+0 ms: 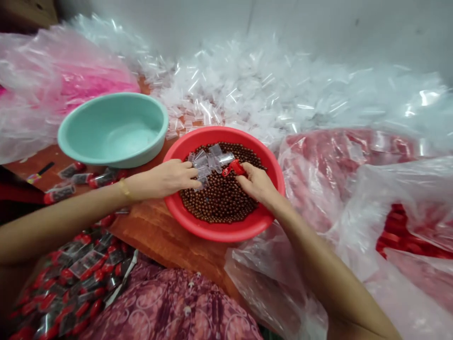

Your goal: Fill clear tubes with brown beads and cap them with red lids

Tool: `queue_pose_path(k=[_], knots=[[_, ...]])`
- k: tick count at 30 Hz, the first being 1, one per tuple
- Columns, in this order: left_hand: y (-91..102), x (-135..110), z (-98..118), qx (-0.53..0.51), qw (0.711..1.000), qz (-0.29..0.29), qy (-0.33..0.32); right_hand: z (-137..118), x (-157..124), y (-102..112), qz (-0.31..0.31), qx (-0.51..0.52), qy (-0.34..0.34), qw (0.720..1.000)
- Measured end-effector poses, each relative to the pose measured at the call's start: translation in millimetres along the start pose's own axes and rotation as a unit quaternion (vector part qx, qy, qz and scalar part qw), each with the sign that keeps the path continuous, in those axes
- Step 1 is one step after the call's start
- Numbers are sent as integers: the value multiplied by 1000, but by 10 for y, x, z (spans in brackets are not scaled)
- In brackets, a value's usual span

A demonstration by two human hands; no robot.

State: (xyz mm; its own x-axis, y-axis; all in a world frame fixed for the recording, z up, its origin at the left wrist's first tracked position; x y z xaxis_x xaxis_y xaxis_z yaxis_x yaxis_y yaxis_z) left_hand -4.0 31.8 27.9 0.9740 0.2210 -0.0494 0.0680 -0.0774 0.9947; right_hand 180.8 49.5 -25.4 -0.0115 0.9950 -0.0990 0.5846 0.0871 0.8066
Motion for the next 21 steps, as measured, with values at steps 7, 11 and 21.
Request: queue_pose_path(k=[7,11,21], knots=[[-551,597,-89,-40,981,-187,-10,79,14,-23,-8,153,-10,988],[-611,603,-191,-76,971,-168,153,98,64,-4,-10,229,-30,973],[-771,615,-336,-280,904,-157,281,55,58,54,0,293,-18,956]])
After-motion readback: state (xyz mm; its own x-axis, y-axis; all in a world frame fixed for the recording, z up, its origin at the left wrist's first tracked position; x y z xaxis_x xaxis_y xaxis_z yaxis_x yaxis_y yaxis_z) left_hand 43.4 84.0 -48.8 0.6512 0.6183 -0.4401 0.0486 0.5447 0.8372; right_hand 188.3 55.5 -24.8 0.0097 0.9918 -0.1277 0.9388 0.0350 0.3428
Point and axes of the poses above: each hand's wrist, its own x-axis towards the middle knuckle, its own y-axis out of the back of the hand, z = x × y, the point moved 7 cm from there along x, towards the middle knuckle, and after that the axes turned 5 degrees about -y, right-handed, at the moved point
